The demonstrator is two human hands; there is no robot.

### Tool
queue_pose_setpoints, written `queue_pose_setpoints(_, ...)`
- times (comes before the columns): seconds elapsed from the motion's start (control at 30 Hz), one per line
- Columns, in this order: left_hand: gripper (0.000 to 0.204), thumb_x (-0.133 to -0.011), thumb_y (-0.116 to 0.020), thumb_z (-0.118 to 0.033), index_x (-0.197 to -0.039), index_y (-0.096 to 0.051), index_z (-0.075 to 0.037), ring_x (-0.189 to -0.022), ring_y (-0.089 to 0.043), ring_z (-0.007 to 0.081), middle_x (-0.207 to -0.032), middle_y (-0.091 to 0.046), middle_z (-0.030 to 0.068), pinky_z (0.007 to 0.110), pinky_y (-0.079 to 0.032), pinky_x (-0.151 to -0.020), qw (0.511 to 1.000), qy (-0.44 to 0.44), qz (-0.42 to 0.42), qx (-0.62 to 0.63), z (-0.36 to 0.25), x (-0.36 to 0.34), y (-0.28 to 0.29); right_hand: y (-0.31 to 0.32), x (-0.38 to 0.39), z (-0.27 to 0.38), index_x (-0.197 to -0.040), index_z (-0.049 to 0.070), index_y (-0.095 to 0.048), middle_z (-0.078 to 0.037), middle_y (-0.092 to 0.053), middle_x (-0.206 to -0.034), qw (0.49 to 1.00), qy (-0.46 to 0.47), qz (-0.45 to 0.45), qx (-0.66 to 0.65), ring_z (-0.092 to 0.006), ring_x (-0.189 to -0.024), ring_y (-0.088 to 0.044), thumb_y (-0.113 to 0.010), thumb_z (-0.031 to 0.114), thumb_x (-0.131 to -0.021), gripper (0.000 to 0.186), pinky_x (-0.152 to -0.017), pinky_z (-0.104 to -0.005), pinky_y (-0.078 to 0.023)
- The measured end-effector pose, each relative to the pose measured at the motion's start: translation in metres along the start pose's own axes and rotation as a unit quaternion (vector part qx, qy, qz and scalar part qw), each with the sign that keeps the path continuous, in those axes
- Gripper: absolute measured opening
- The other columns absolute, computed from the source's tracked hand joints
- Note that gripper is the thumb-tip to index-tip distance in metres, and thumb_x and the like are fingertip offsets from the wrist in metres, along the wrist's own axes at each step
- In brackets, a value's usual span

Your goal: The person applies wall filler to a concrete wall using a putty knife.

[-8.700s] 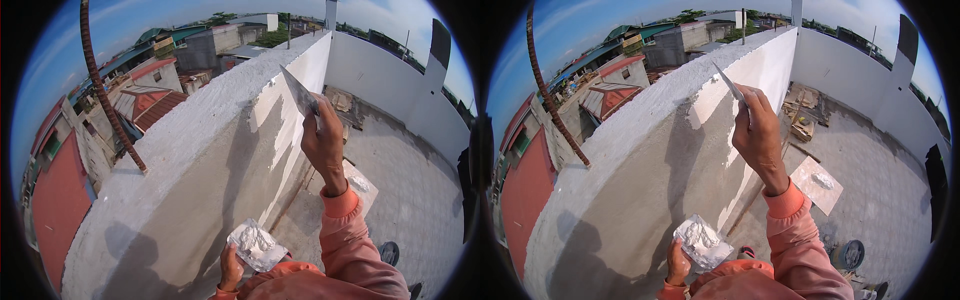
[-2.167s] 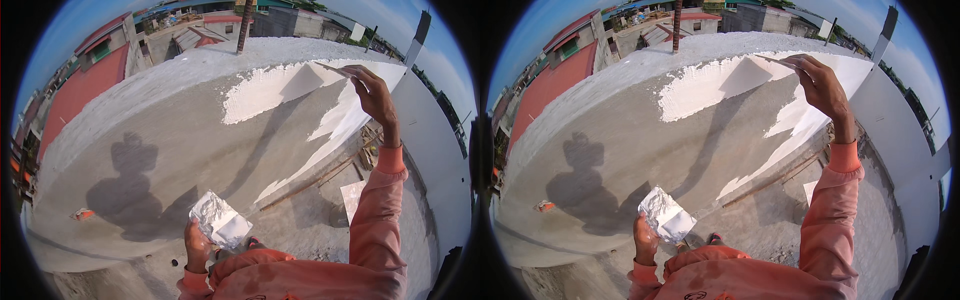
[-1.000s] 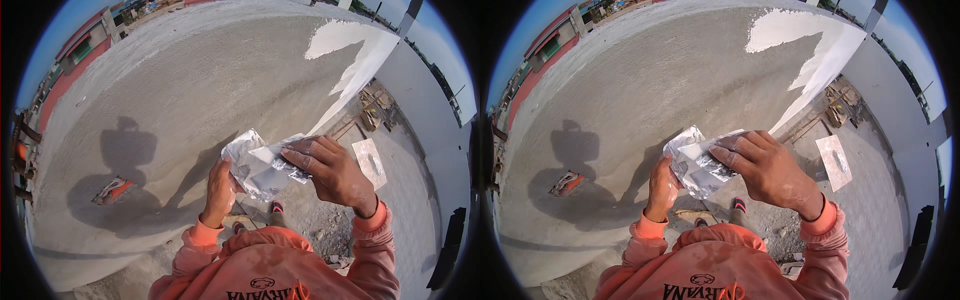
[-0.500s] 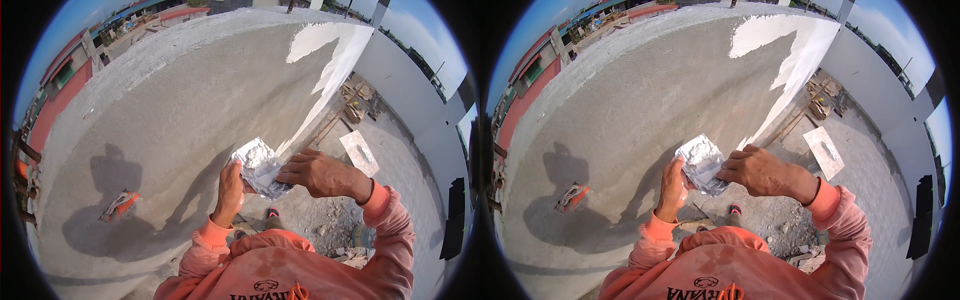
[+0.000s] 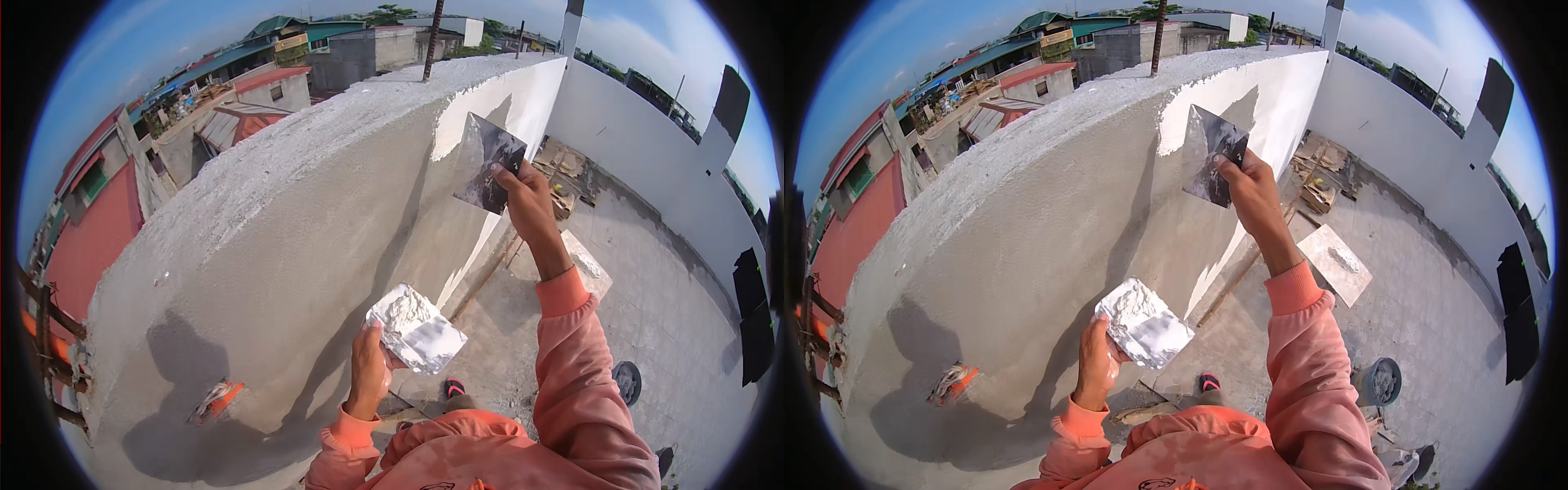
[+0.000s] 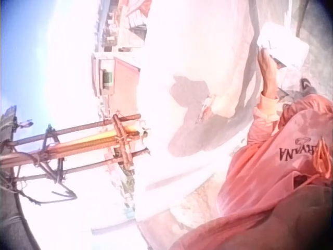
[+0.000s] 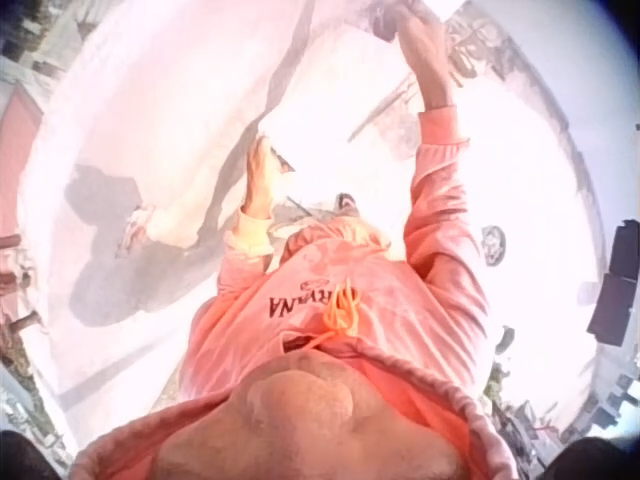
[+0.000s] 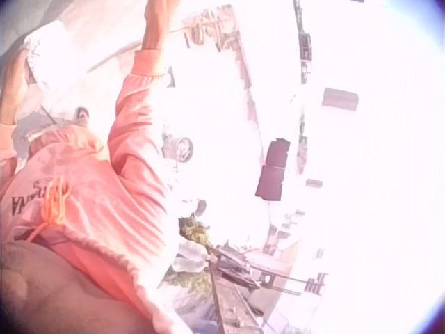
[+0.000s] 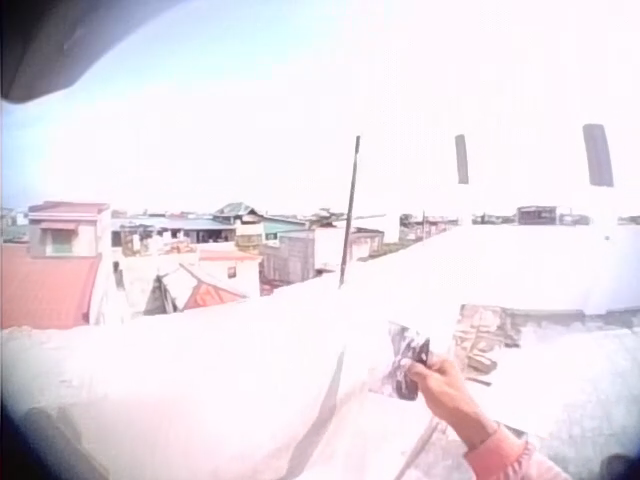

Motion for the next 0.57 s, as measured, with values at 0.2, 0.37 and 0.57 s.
queue_pose_setpoints(0.2, 0.048, -0.103, -0.042, -0.032, -0.137, -0.044, 0.001, -0.101, -0.070, 0.0280, -0.125, -0.061, 0.0173, 0.041, -0.065, -0.072, 1.000, 0.001, -0.003, 0.009, 0.002, 0.015, 0.000, -0.030, -0.058, -0.003, -0.111, -0.003, -0.062, -0.004, -0.067, -0.088, 0.986, 0.012, -0.093, 0.136, -0.0109, -0.081, -0.060, -0.054, 0.011, -0.097, 0.021, -0.073, -0.0283, -0.047)
queue_pose_setpoints(0.37, 0.047, -0.103, -0.043, -0.031, -0.137, -0.044, 0.001, -0.104, -0.069, 0.0283, -0.126, -0.060, 0.0169, 0.041, -0.064, -0.077, 0.999, 0.008, -0.049, 0.012, -0.001, 0.023, 0.008, -0.060, -0.037, 0.027, -0.117, -0.006, -0.058, -0.021, -0.055, -0.094, 0.947, 0.143, -0.105, 0.267, -0.0363, -0.086, -0.059, -0.049, 0.004, -0.089, 0.030, -0.076, -0.0415, -0.047)
queue_pose_setpoints(0.57, 0.050, -0.102, -0.047, -0.036, -0.137, -0.044, 0.000, -0.111, -0.066, 0.0310, -0.130, -0.057, 0.0176, 0.043, -0.062, -0.081, 0.998, 0.022, -0.049, 0.018, 0.004, 0.032, 0.029, -0.129, 0.029, 0.047, -0.132, -0.009, -0.051, -0.021, -0.052, -0.099, 0.924, 0.227, -0.100, 0.290, -0.0351, -0.093, -0.054, -0.060, 0.001, -0.081, 0.053, -0.082, -0.0474, -0.044)
Point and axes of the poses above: each hand's wrist, its own x-axis away from the middle knuckle, its own y-axis out of the back of the hand, z = x × y, the point moved 6 cm from there along -x, towards the middle knuckle
